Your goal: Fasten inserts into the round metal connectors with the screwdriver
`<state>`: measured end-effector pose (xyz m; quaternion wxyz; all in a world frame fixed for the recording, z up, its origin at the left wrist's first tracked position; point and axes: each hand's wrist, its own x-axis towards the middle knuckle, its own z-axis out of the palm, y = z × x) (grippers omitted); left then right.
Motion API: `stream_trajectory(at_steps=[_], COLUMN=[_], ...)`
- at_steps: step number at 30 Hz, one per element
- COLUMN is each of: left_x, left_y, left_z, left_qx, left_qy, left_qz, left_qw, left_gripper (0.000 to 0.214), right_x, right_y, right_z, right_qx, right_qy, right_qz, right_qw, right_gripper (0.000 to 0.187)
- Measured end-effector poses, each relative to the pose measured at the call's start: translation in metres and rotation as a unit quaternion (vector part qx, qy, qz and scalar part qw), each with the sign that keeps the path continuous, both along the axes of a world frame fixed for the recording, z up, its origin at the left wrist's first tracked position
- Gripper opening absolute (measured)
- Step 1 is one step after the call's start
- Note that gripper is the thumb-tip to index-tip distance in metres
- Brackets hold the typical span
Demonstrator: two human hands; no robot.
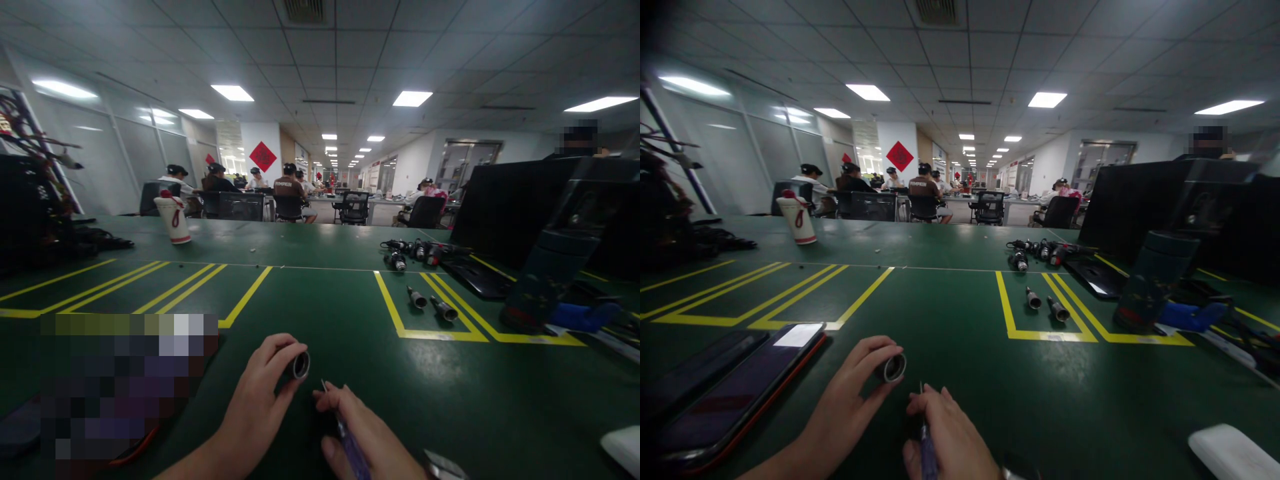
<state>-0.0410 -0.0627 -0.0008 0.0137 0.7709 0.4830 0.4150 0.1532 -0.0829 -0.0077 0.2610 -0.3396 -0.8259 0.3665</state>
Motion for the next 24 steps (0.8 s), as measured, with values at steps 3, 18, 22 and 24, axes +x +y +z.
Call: stream_trajectory(at_steps=[3,18,22,24], left_x=[-0.002,0.001,0.005,0.006], left_y=[0.003,0.002,0.002,0.002], left_z=[0.001,-0.004,0.001,0.003], left_qx=[0.0,-0.181,-0.264,-0.298], left_qy=[-0.004,-0.157,-0.225,-0.253], left_qz=[0.012,-0.047,-0.075,-0.085], left_qw=[1.0,0.97,0.935,0.917], left_gripper=[0.029,0.028,0.032,0.035], right_x=[-0.001,0.01,0.01,0.01], right_y=[-0.005,0.014,0.02,0.023], right_z=[0.002,0.025,0.018,0.016], right_qx=[-0.034,-0.245,-0.274,-0.296], right_qy=[0.007,0.317,0.316,0.305], right_qz=[0.033,-0.191,-0.205,-0.225], right_qw=[0.999,0.896,0.885,0.877], right_gripper=[0.037,0.041,0.042,0.045])
